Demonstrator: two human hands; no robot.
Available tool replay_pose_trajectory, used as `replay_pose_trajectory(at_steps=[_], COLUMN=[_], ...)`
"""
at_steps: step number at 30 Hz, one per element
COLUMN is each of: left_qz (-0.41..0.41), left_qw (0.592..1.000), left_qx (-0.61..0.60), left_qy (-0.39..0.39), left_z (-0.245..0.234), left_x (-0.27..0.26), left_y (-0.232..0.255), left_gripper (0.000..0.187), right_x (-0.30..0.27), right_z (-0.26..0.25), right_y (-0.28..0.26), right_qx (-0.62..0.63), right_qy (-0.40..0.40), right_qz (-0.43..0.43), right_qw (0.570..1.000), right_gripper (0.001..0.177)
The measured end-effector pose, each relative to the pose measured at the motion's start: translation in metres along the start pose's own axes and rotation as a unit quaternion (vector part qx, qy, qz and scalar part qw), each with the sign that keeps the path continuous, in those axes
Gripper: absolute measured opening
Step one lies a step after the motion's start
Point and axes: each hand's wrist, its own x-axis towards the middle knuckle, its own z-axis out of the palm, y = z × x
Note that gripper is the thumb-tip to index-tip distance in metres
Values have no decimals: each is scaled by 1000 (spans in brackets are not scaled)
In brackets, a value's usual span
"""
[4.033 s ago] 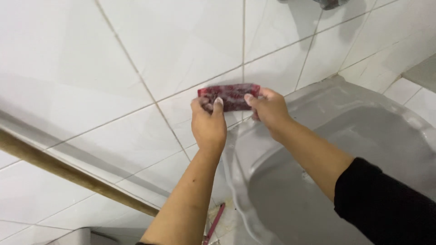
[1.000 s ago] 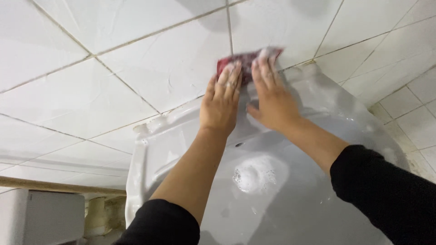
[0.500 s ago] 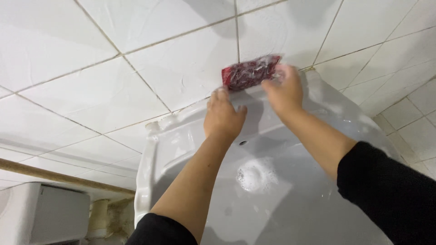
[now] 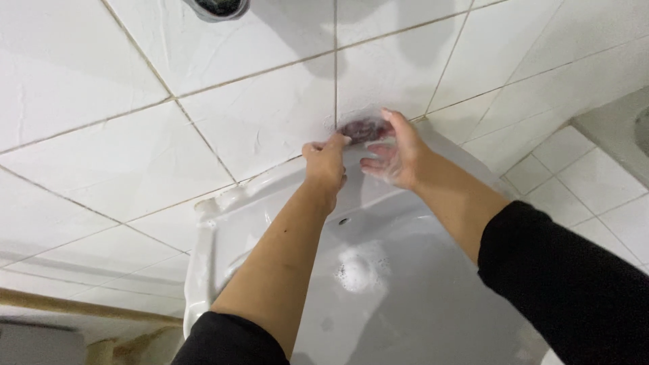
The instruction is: Scrubbing the tiled bathroom wall with a soapy sponge.
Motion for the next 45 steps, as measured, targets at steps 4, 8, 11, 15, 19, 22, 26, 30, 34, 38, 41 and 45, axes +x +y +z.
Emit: replay_pose_trajectory(at_steps=[4,8,11,15,19,22,26,30,34,38,41,45], left_qz=[-67,-55,-51,-126,-144,-120,-78,-49,-42,-33,-4,14], left_qw=[997,996,994,984,987,987,988,983,983,967,971,977], left_qx=[-44,-70,-101,-126,-63,-100,-134,-171,-167,-235,-213,-167], left_qy=[15,-3,-4,8,-27,-20,9,46,71,92,112,129], left_z=[-8,-11,-6,0,12,26,53,87,125,154,165,169], left_x=[5,25,1,-41,-54,-50,-51,-57,-68,-73,-69,-77], left_y=[-20,-68,-77,-80,-93,-111,-130,-144,-144,-148,-157,-142], left_gripper=[50,40,39,57,39,33,23,19,17,17,18,18], right_x=[2,19,-2,-43,-75,-71,-51,-57,-45,-39,-40,-49], right_z=[-25,-73,-84,-90,-88,-104,-142,-159,-186,-204,-209,-202], right_y=[27,58,67,66,62,60,59,38,25,13,4,-10], right_qx=[119,48,55,71,12,-84,-214,-315,-386,-367,-344,-358], right_qy=[65,-10,19,-17,29,68,3,-43,-38,-52,-64,-57], right_qz=[-15,-44,-36,-17,10,-31,-77,-104,-149,-195,-192,-149], right_qw=[991,998,998,997,999,994,974,942,909,908,917,920], right_gripper=[63,26,18,29,34,40,36,29,19,18,19,21])
